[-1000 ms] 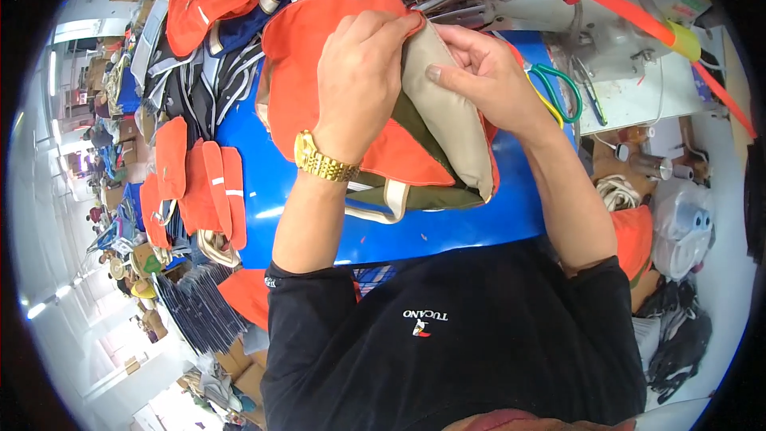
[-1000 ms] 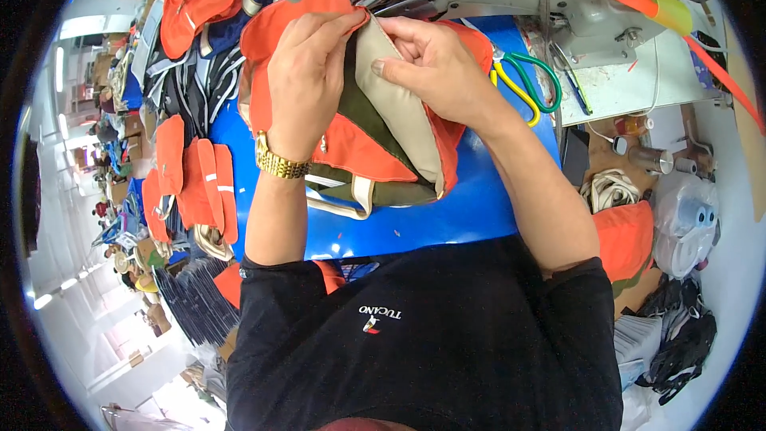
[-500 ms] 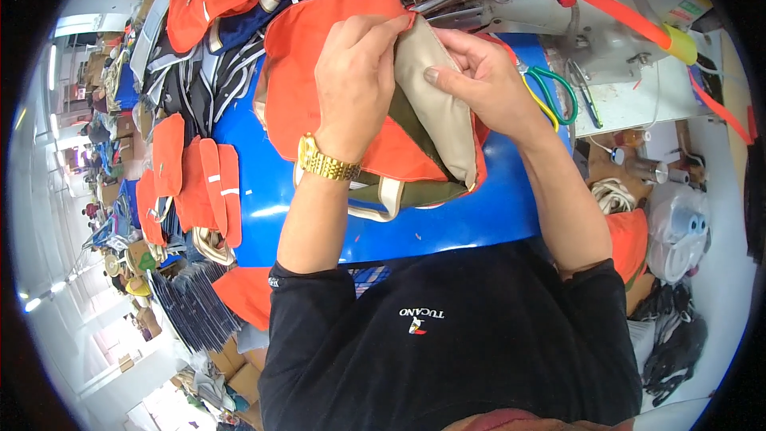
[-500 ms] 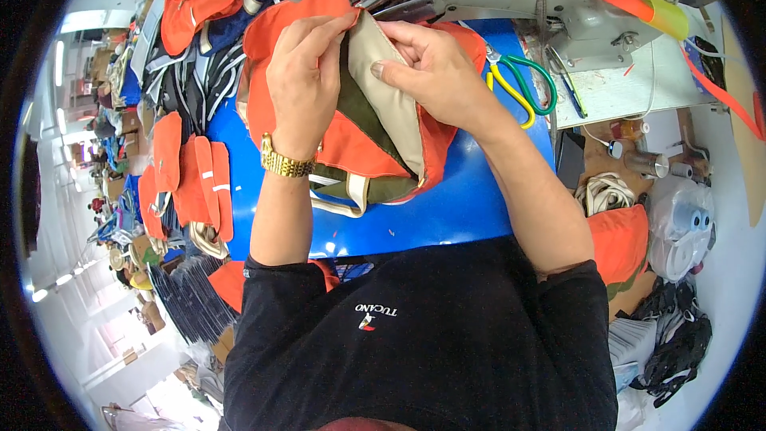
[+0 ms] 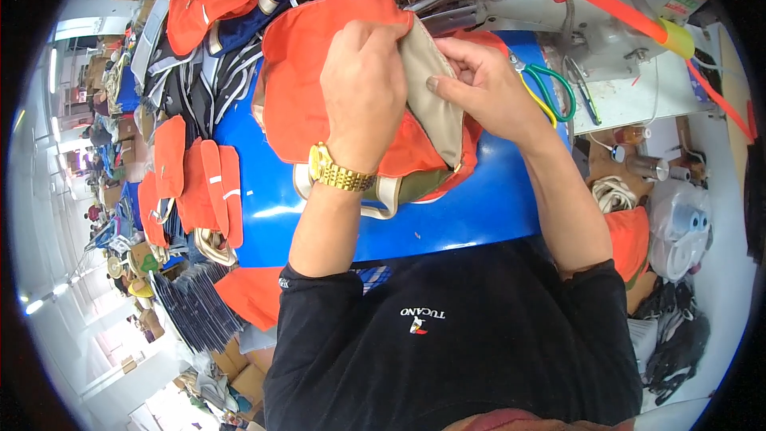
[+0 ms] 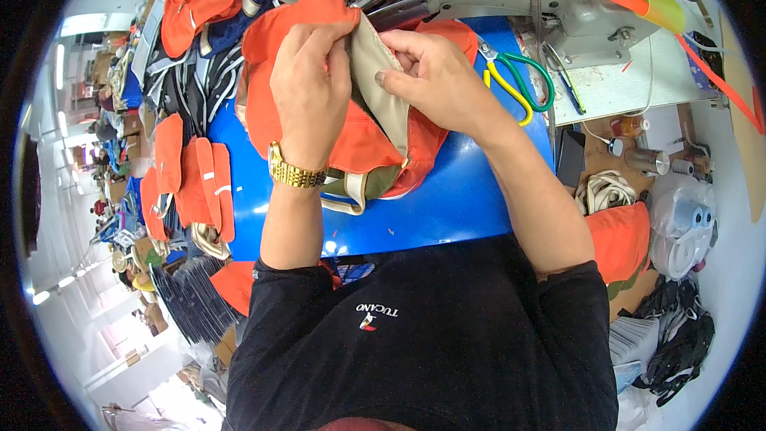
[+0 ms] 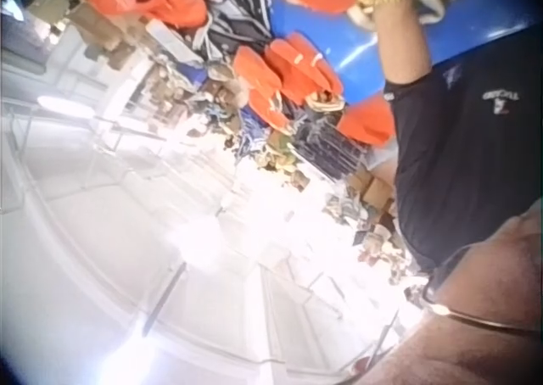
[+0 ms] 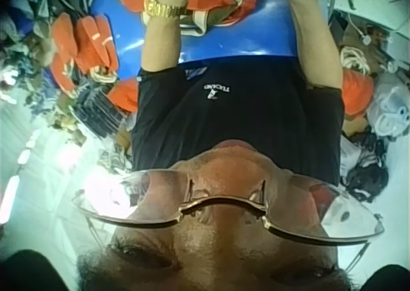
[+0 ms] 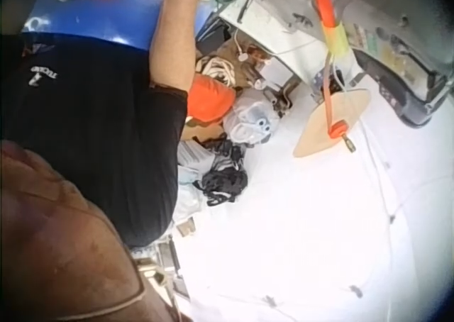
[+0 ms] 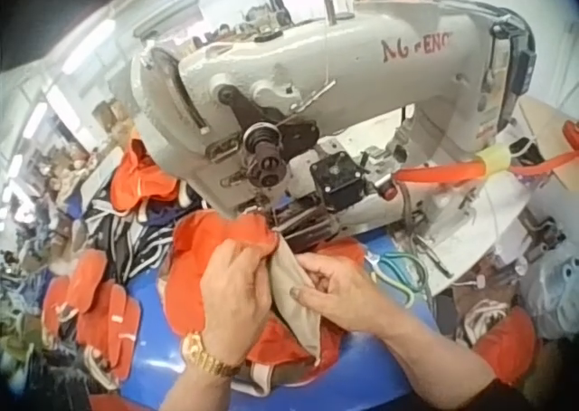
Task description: Trimming excess fabric and preparing a bag component for sewing at a workstation.
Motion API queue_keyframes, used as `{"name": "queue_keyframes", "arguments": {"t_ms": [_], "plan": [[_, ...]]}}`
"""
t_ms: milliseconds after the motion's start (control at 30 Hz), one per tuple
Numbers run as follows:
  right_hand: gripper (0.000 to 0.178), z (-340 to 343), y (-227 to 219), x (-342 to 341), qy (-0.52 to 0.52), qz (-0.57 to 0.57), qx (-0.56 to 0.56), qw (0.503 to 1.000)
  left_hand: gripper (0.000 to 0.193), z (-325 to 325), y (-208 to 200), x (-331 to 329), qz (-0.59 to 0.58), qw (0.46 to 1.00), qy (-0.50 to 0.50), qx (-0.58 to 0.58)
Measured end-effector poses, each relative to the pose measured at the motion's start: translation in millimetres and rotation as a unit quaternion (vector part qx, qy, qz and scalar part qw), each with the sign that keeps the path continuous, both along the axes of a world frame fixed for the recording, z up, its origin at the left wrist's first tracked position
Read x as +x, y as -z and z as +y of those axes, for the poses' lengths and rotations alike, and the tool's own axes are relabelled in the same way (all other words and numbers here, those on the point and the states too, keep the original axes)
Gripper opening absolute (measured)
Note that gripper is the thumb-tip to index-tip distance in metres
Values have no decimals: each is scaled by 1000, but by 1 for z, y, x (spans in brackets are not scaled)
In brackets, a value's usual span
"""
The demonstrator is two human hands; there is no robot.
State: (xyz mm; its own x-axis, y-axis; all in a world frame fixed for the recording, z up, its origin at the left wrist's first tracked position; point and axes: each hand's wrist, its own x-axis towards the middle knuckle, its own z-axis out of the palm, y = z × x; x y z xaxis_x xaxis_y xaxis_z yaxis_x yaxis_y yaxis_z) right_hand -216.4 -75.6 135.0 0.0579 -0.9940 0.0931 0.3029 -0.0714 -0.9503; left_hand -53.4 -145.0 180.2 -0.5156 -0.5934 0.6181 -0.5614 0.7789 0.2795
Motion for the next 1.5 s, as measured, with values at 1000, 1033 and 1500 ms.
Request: {"name": "queue_keyframes", "arguments": {"t_ms": [1000, 1033, 1500], "plan": [[24, 48, -1, -7, 95, 367, -58, 924, 40, 41, 44, -1, 58, 995, -83, -6], [25, 55, 3, -2, 121, 364, -57, 922, 38, 53, 53, 4, 66, 991, -98, 68], [33, 99, 13, 9, 48, 120, 2, 992, 28, 112, 3, 26, 41, 987, 6, 156]]}}
